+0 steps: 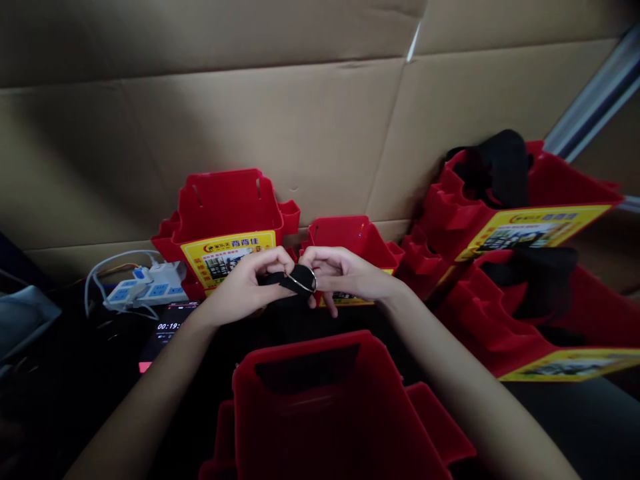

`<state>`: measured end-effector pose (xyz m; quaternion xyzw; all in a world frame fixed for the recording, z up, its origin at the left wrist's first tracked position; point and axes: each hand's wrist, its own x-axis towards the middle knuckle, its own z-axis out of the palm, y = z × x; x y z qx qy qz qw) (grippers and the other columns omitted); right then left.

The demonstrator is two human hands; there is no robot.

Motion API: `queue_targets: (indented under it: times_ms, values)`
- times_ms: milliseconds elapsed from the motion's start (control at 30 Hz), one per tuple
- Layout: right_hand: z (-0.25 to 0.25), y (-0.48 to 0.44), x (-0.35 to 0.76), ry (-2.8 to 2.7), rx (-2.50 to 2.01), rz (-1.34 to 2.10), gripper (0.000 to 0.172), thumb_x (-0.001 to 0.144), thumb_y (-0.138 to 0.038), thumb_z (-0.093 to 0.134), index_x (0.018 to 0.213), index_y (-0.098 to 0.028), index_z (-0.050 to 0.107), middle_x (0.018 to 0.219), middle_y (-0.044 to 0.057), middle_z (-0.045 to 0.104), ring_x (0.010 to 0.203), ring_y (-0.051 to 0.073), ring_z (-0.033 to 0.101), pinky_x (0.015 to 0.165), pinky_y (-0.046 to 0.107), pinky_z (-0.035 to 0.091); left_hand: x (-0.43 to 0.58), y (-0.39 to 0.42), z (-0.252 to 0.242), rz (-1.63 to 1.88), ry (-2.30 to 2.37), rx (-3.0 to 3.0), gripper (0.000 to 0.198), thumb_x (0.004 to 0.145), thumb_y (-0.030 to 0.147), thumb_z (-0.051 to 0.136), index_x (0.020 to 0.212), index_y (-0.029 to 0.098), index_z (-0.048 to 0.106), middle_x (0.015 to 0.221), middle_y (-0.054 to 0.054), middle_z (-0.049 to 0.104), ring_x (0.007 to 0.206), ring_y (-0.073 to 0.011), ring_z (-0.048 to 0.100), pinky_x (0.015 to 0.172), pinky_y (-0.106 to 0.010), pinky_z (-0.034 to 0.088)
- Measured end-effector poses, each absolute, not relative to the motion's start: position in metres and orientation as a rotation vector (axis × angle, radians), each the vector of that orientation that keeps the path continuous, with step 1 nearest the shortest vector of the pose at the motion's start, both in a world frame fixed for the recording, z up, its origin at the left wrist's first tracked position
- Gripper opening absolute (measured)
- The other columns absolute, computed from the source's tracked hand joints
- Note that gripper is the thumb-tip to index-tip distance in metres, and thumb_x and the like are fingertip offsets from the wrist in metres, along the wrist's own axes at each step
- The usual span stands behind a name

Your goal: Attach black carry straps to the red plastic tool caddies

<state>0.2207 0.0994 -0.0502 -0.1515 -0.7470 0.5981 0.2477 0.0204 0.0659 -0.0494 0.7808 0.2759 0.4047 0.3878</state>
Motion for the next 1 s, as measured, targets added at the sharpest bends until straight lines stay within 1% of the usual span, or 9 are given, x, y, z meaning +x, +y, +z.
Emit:
queue_targets:
  times_ms: [67, 167, 267, 400, 533, 667, 800, 900, 1000]
  values:
    - [-0.052, 0.1, 0.22, -2.034, -0.358, 1.632, 0.017, 0.081, -0.022, 0.057, 0.091, -0.015, 0.046, 0.081, 0.0, 0.055, 0.068, 0.007, 0.061, 0.05, 0.014, 0.052, 0.019, 0.065, -0.048, 0.999, 0.696, 1.995, 0.016, 0.077, 0.024, 0.063, 0.074, 0.015, 0.05, 0.071, 0.001, 0.059, 0.067, -0.0091, 0.057, 0.06, -0.018, 0.043]
    - [-0.053, 0.1, 0.219, -2.005, -0.285, 1.634, 0.016, 0.082, -0.02, 0.057, 0.09, -0.015, 0.044, 0.082, 0.0, 0.055, 0.067, 0.007, 0.061, 0.047, 0.013, 0.05, 0.017, 0.064, -0.046, 0.957, 0.678, 2.01, 0.014, 0.077, 0.024, 0.062, 0.073, 0.015, 0.052, 0.073, 0.001, 0.061, 0.07, -0.01, 0.058, 0.063, -0.02, 0.044]
    - [-0.055, 0.1, 0.219, -1.963, -0.234, 1.633, 0.016, 0.081, -0.018, 0.058, 0.088, -0.015, 0.044, 0.083, 0.0, 0.055, 0.068, 0.008, 0.062, 0.045, 0.013, 0.05, 0.016, 0.065, -0.045, 0.918, 0.688, 2.024, 0.016, 0.073, 0.026, 0.066, 0.075, 0.016, 0.054, 0.076, 0.0, 0.062, 0.072, -0.0115, 0.058, 0.067, -0.022, 0.044]
    - [-0.057, 0.1, 0.22, -1.96, -0.198, 1.657, 0.018, 0.08, -0.022, 0.06, 0.089, -0.014, 0.047, 0.082, 0.001, 0.056, 0.068, 0.009, 0.062, 0.045, 0.015, 0.05, 0.013, 0.065, -0.043, 0.854, 0.675, 2.008, 0.019, 0.069, 0.027, 0.069, 0.074, 0.016, 0.054, 0.074, 0.001, 0.06, 0.071, -0.012, 0.057, 0.066, -0.023, 0.043]
    - [-0.056, 0.097, 0.219, -1.971, -0.237, 1.661, 0.02, 0.081, -0.029, 0.058, 0.088, -0.012, 0.05, 0.077, 0.002, 0.057, 0.067, 0.01, 0.062, 0.045, 0.016, 0.05, 0.011, 0.062, -0.042, 0.861, 0.696, 2.046, 0.02, 0.07, 0.029, 0.067, 0.075, 0.016, 0.052, 0.074, 0.002, 0.057, 0.071, -0.0118, 0.054, 0.066, -0.022, 0.041]
    - [-0.052, 0.097, 0.218, -1.994, -0.295, 1.638, 0.016, 0.08, -0.024, 0.059, 0.085, -0.013, 0.049, 0.076, 0.001, 0.058, 0.069, 0.01, 0.062, 0.047, 0.016, 0.051, 0.013, 0.059, -0.04, 0.915, 0.759, 2.08, 0.019, 0.071, 0.03, 0.065, 0.07, 0.016, 0.052, 0.073, 0.002, 0.056, 0.07, -0.0119, 0.052, 0.066, -0.023, 0.041]
    - [-0.049, 0.099, 0.224, -2.023, -0.273, 1.656, 0.016, 0.081, -0.023, 0.058, 0.088, -0.013, 0.049, 0.077, 0.002, 0.06, 0.071, 0.011, 0.063, 0.048, 0.016, 0.05, 0.02, 0.058, -0.042, 0.954, 0.91, 2.164, 0.016, 0.071, 0.028, 0.064, 0.072, 0.018, 0.052, 0.072, 0.003, 0.058, 0.071, -0.0125, 0.053, 0.067, -0.023, 0.041]
    - [-0.05, 0.098, 0.231, -2.041, -0.265, 1.683, 0.019, 0.081, -0.027, 0.058, 0.09, -0.013, 0.049, 0.078, 0.002, 0.06, 0.071, 0.011, 0.063, 0.049, 0.016, 0.05, 0.02, 0.06, -0.051, 0.899, 1.004, 2.211, 0.014, 0.075, 0.028, 0.061, 0.073, 0.019, 0.05, 0.073, 0.004, 0.059, 0.071, -0.0122, 0.054, 0.067, -0.021, 0.043]
    - [-0.053, 0.099, 0.235, -2.079, -0.275, 1.664, 0.025, 0.078, -0.033, 0.06, 0.09, -0.014, 0.05, 0.08, 0.002, 0.06, 0.07, 0.011, 0.062, 0.052, 0.018, 0.05, 0.01, 0.068, -0.067, 0.796, 1.003, 2.305, 0.014, 0.077, 0.032, 0.06, 0.077, 0.021, 0.052, 0.074, 0.005, 0.06, 0.07, -0.0122, 0.057, 0.064, -0.019, 0.045]
